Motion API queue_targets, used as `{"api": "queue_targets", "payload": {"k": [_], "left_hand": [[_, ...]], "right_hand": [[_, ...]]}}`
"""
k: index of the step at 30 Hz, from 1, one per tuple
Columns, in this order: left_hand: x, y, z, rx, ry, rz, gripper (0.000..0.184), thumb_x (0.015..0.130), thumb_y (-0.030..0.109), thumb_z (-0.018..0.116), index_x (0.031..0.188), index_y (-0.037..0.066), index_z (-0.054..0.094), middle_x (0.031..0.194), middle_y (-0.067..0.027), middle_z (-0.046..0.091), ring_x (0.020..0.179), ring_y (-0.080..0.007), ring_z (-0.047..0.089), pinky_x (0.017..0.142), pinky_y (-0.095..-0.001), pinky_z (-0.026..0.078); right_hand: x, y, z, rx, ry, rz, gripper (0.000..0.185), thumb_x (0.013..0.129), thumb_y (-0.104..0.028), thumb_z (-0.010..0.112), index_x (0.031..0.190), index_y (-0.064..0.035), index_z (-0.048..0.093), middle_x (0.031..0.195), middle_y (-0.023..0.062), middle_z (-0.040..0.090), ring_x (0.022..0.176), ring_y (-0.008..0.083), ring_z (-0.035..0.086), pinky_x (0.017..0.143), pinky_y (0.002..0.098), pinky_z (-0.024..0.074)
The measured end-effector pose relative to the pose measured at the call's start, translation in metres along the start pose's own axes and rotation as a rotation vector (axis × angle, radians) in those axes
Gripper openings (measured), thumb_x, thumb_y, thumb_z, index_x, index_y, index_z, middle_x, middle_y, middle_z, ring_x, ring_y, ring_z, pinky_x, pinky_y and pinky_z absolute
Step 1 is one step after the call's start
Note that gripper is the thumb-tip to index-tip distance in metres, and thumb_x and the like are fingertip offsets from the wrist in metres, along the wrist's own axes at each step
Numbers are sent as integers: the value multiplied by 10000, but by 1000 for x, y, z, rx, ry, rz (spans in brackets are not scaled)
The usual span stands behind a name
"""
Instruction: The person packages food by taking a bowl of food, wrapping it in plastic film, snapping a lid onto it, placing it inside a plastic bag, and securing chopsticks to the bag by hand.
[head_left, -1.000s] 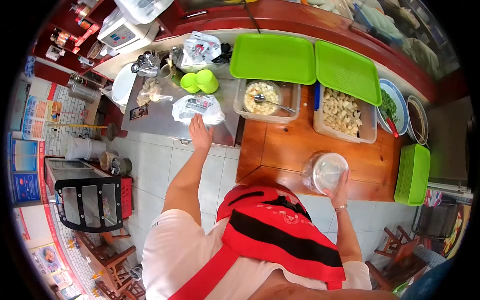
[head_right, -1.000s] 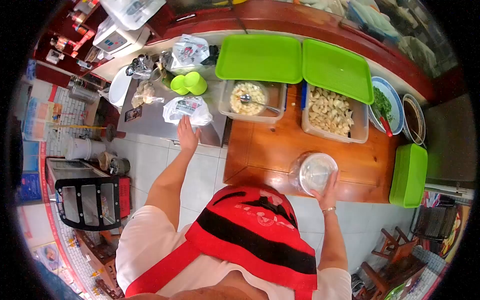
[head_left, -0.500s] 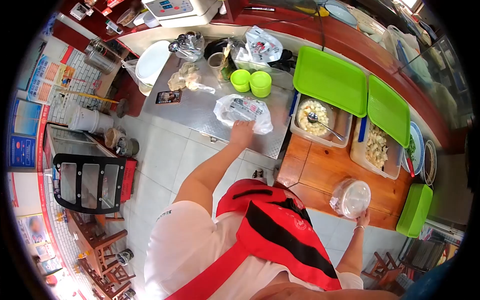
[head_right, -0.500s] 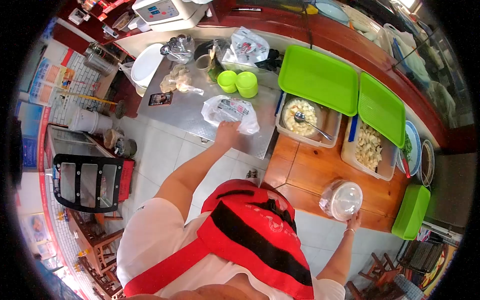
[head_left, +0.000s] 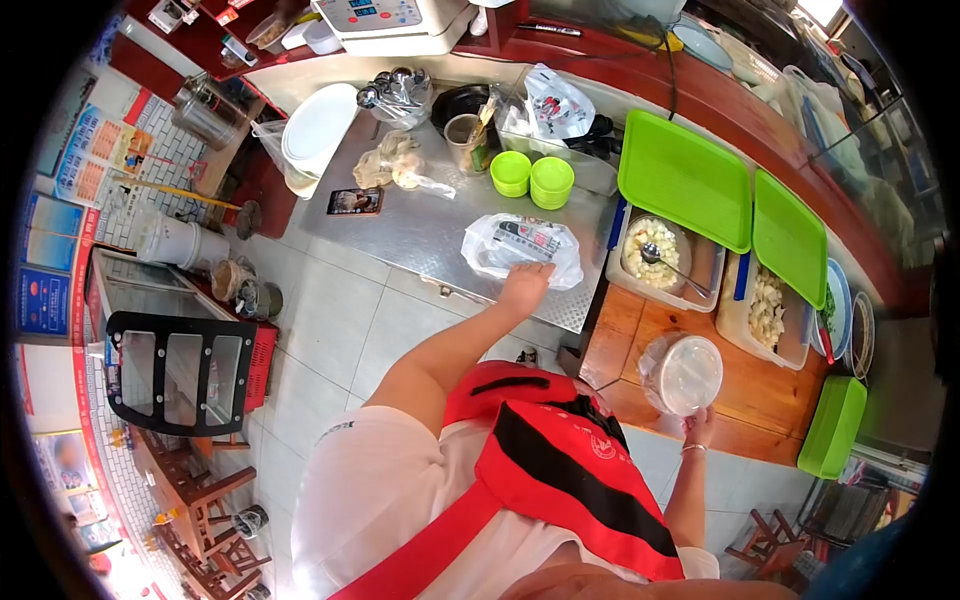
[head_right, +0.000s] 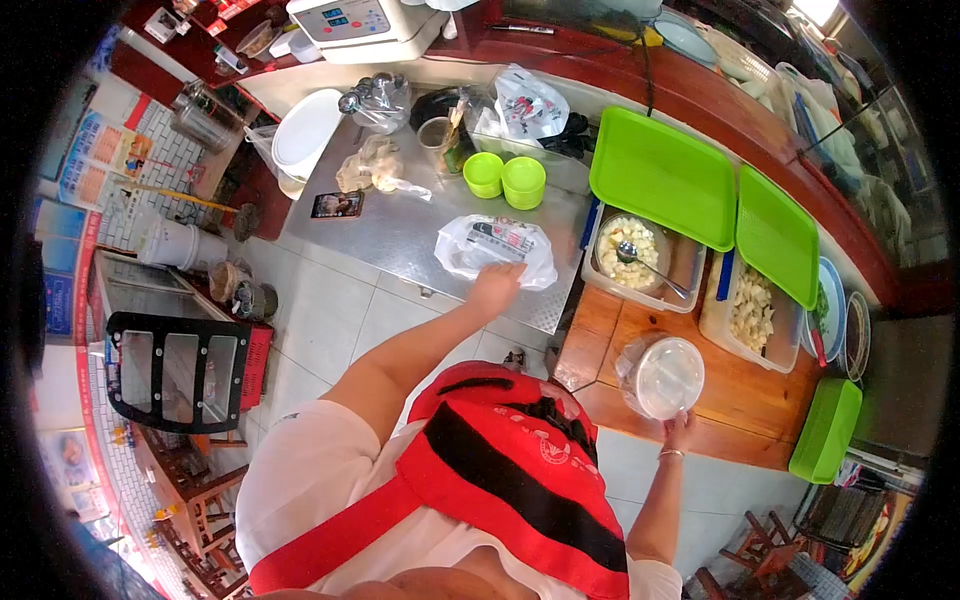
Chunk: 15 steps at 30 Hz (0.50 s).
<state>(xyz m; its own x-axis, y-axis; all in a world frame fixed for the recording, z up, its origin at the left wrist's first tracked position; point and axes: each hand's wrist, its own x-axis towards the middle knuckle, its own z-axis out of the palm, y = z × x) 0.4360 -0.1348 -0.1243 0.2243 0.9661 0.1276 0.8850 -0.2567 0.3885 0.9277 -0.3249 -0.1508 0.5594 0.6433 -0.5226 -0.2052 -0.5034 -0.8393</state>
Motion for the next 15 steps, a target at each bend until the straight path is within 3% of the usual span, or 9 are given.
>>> {"api": "queue_targets", "payload": {"k": [2, 5, 6, 9, 15], "left_hand": [[2, 1, 6, -41, -15, 58, 353, 821, 130, 527, 1168, 79, 573, 1041, -119, 622, 983, -289, 596, 886, -404, 422], [4, 0, 6, -90, -29, 113, 351, 832, 110, 489, 1171, 78, 572, 1054, -120, 617, 1008, -293, 584, 902, -406, 413], [4, -1, 5, -90, -29, 110, 351, 832, 110, 489, 1171, 78, 572, 1054, -120, 617, 1008, -293, 584, 902, -406, 413], [4, -5, 3, -62, 7, 126, 358, 830, 84, 470, 1172, 80, 575, 1042, -113, 620, 1018, -296, 576, 912, -405, 403], [-3, -2, -27, -137, -53, 95, 524, 729, 140, 634, 1231, 41, 522, 1192, -150, 554, 1137, -320, 491, 969, -424, 370]], "right_hand": [[-11, 1, 26, 112, -4, 18, 288, 940, -180, 500, 1220, -115, 510, 705, -1, 575, 508, 78, 531, 392, 193, 388], [-29, -6, 51, 6, -18, 10, 311, 938, -183, 501, 1240, -110, 496, 682, 6, 558, 515, 93, 540, 396, 192, 390], [-27, -5, 50, -26, -106, 1, 309, 922, -137, 503, 1230, -106, 494, 796, 25, 618, 587, 115, 583, 475, 216, 472], [-41, -13, 71, 70, -77, -4, 299, 922, -144, 502, 1218, -101, 492, 843, 38, 626, 627, 117, 597, 515, 222, 493], [-44, -20, 71, 113, -166, 20, 331, 913, -152, 521, 1240, -114, 492, 928, 40, 639, 700, 133, 621, 576, 251, 521]]}}
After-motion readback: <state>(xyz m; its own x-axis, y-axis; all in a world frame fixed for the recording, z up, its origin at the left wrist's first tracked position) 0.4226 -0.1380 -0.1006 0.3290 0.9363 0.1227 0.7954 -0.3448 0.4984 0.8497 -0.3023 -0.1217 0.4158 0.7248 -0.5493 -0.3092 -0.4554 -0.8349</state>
